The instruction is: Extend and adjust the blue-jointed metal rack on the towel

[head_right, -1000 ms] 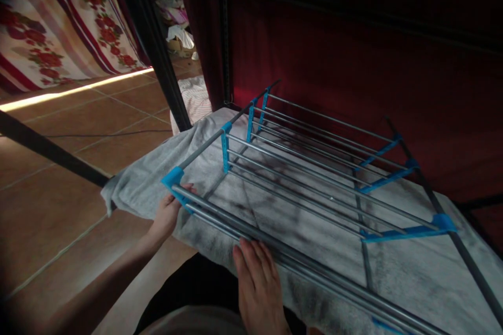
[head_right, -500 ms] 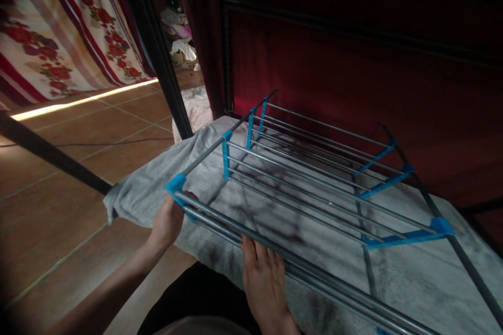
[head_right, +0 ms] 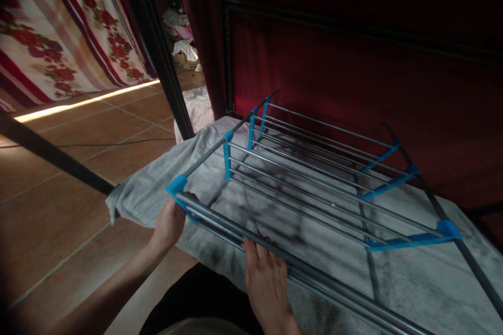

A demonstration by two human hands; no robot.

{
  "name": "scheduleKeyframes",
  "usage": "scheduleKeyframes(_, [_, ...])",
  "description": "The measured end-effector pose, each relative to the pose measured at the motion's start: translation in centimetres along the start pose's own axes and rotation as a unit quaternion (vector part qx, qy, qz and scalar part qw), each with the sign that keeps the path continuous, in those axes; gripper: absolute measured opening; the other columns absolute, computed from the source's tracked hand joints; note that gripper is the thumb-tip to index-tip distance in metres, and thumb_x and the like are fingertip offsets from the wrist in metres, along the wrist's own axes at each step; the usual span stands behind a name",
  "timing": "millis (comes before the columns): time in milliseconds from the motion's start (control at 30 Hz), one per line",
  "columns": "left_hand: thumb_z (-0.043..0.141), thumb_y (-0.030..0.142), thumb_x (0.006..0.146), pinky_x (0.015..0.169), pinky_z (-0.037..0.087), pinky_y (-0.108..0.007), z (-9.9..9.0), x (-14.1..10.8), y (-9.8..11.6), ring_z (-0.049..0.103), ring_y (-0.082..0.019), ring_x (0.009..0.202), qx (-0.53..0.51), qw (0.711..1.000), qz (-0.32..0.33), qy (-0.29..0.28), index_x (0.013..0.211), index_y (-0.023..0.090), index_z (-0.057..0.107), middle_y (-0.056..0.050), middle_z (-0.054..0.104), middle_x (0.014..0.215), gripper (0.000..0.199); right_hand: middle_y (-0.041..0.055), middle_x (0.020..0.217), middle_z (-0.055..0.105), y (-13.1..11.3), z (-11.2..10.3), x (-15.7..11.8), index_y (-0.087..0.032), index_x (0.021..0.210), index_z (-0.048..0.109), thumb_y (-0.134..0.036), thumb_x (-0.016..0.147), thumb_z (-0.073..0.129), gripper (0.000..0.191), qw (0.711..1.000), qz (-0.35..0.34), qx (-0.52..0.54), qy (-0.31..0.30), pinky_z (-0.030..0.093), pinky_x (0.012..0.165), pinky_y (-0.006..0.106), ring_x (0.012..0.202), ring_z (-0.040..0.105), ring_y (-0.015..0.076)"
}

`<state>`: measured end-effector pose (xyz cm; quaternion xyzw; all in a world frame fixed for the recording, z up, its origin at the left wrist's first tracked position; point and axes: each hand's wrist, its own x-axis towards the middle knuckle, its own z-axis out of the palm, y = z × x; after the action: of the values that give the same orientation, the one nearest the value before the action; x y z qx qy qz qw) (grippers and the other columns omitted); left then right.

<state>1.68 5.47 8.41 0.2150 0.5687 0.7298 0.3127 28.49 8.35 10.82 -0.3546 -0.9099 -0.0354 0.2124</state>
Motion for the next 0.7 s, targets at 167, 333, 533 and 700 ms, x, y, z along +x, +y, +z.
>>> scheduleKeyframes(167, [0.049, 0.047, 0.089, 0.061, 0.052, -0.030, 0.02, -0.11, -0.11, 0.061, -0.021, 0.068, 0.002, 1.000, -0.006, 0.012, 0.067, 0.021, 0.054, -0.002, 0.056, 0.057, 0.035, 0.0040, 0.110, 0.075, 0.09, 0.12, -0.07, -0.025, 0.124, 0.064, -0.009, 0.095, 0.054, 0.034, 1.000, -0.001, -0.009, -0.003, 0.051, 0.078, 0.034, 0.092, 0.070, 0.0200])
scheduleKeyframes(333, [0.050, 0.049, 0.088, 0.064, 0.052, -0.031, 0.41, -0.31, 0.38, 0.061, -0.022, 0.070, -0.001, 1.000, -0.014, 0.010, 0.067, 0.021, 0.054, -0.002, 0.057, 0.057, 0.035, 0.0048, 0.112, 0.074, 0.11, 0.17, 0.14, -0.025, 0.124, 0.064, -0.008, 0.093, 0.056, 0.036, 1.000, -0.009, -0.019, -0.002, 0.052, 0.079, 0.034, 0.093, 0.070, 0.0204])
scheduleKeyframes(533, [0.051, 0.044, 0.089, 0.065, 0.053, -0.032, 0.38, -0.48, 0.60, 0.062, -0.023, 0.072, 0.001, 1.000, -0.009, 0.010, 0.070, 0.020, 0.057, -0.002, 0.058, 0.058, 0.031, 0.0061, 0.107, 0.075, 0.04, 0.21, 0.28, -0.024, 0.122, 0.064, -0.008, 0.095, 0.052, 0.034, 1.000, -0.014, -0.025, 0.013, 0.053, 0.075, 0.035, 0.089, 0.070, 0.0209])
scheduleKeyframes(700, [0.051, 0.043, 0.090, 0.062, 0.052, -0.032, 0.81, -0.44, 0.71, 0.061, -0.023, 0.070, 0.007, 1.000, -0.013, 0.027, 0.069, 0.021, 0.056, -0.002, 0.057, 0.057, 0.032, 0.0055, 0.105, 0.075, 0.07, 0.17, 0.32, -0.023, 0.122, 0.063, -0.010, 0.096, 0.052, 0.031, 0.999, -0.022, -0.022, 0.016, 0.053, 0.077, 0.035, 0.086, 0.070, 0.0199])
